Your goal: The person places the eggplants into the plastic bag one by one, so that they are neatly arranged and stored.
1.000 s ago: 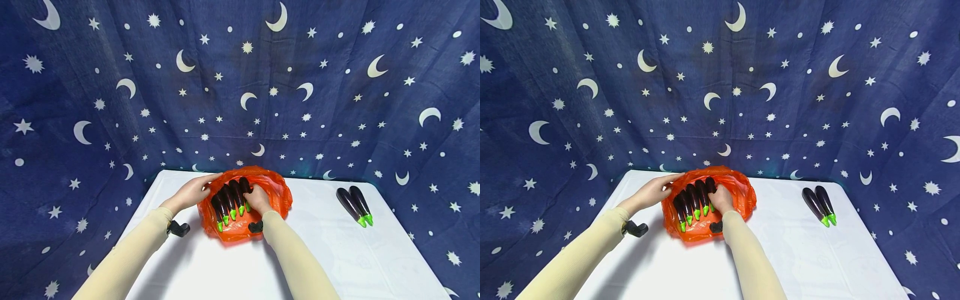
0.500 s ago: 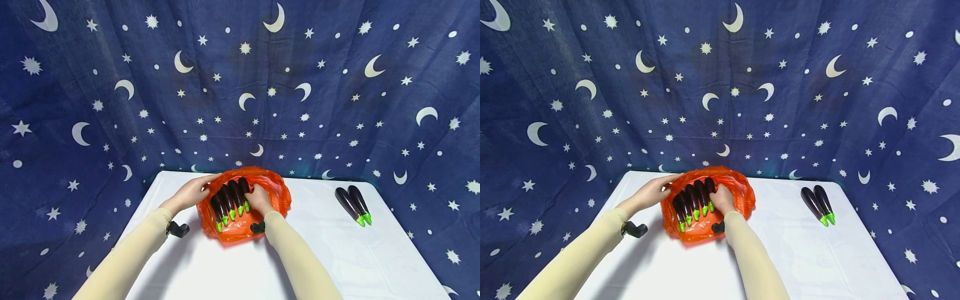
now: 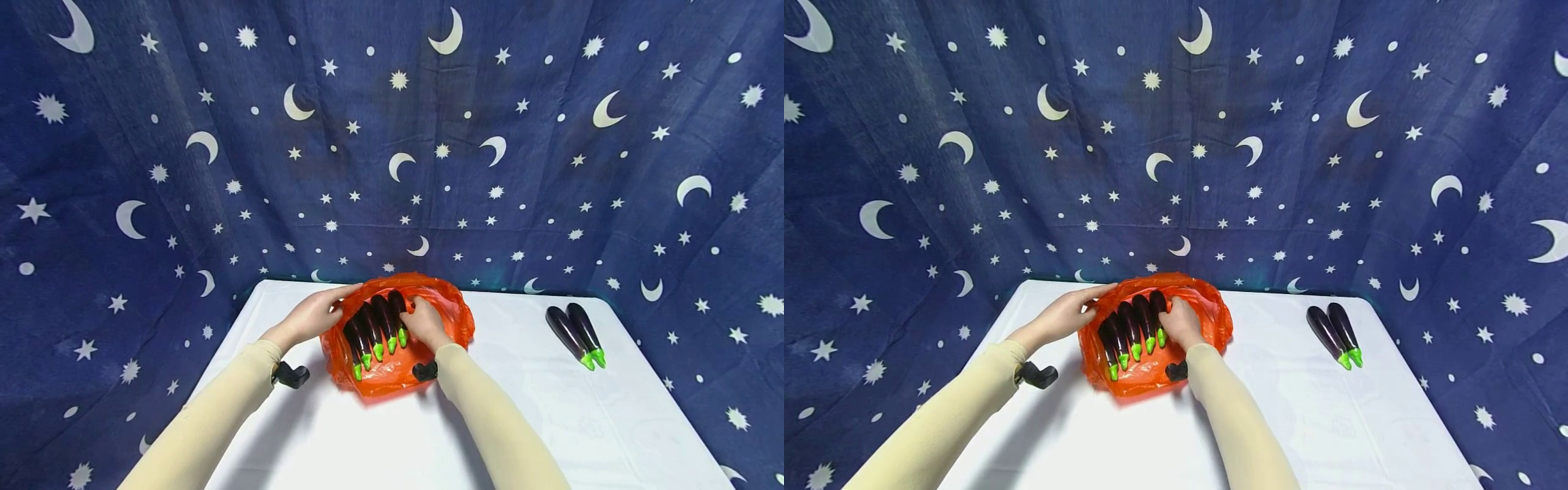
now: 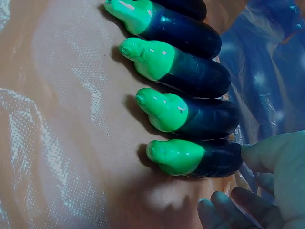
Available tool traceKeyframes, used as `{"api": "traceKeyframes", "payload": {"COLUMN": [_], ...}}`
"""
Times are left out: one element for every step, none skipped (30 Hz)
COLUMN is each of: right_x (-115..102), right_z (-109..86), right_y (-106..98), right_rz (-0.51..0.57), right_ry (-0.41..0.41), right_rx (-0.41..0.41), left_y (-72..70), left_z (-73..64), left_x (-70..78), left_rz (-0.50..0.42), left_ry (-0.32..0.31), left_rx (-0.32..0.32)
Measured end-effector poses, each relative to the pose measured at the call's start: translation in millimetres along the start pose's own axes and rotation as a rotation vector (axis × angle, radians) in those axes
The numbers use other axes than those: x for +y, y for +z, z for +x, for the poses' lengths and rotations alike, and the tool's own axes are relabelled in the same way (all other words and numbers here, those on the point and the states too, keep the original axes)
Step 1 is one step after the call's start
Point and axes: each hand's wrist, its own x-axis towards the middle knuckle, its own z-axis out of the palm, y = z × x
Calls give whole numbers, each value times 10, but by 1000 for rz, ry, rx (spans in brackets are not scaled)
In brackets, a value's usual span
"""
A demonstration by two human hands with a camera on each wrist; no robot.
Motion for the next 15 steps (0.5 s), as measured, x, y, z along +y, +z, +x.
{"api": "traceKeyframes", "payload": {"right_x": [-4,-7,-11,-14,-15,-17,-18,-19,-22,-24,-26,-30,-32,-34,-36], "right_z": [-2,-3,-7,-10,-13,-17,-21,-25,-29,-33,-36,-39,-41,-41,-45], "right_y": [-6,-11,-16,-21,-25,-30,-33,-37,-41,-43,-46,-48,-49,-49,-51], "right_rz": [-5,-10,-14,-17,-19,-21,-22,-24,-23,-23,-25,-29,-32,-36,-41], "right_ry": [-6,-8,-8,-8,-9,-11,-13,-15,-17,-21,-25,-32,-36,-41,-46], "right_rx": [2,2,1,1,1,1,1,-1,-2,-3,-5,-8,-11,-14,-16], "left_y": [-1,-1,-2,-3,-4,-5,-6,-6,-6,-6,-6,-5,-5,-4,-3], "left_z": [2,2,3,3,4,4,4,5,6,6,5,5,5,5,5], "left_x": [1,1,2,4,5,3,3,4,3,2,1,-1,-1,-3,-6], "left_rz": [2,3,1,-1,-2,-2,-5,-6,-9,-8,-7,-5,-5,-4,-4], "left_ry": [0,0,-4,-8,-12,-11,-16,-22,-28,-30,-31,-30,-34,-33,-32], "left_rx": [-1,-1,-3,-5,-7,-8,-11,-14,-17,-18,-19,-20,-22,-22,-22]}}
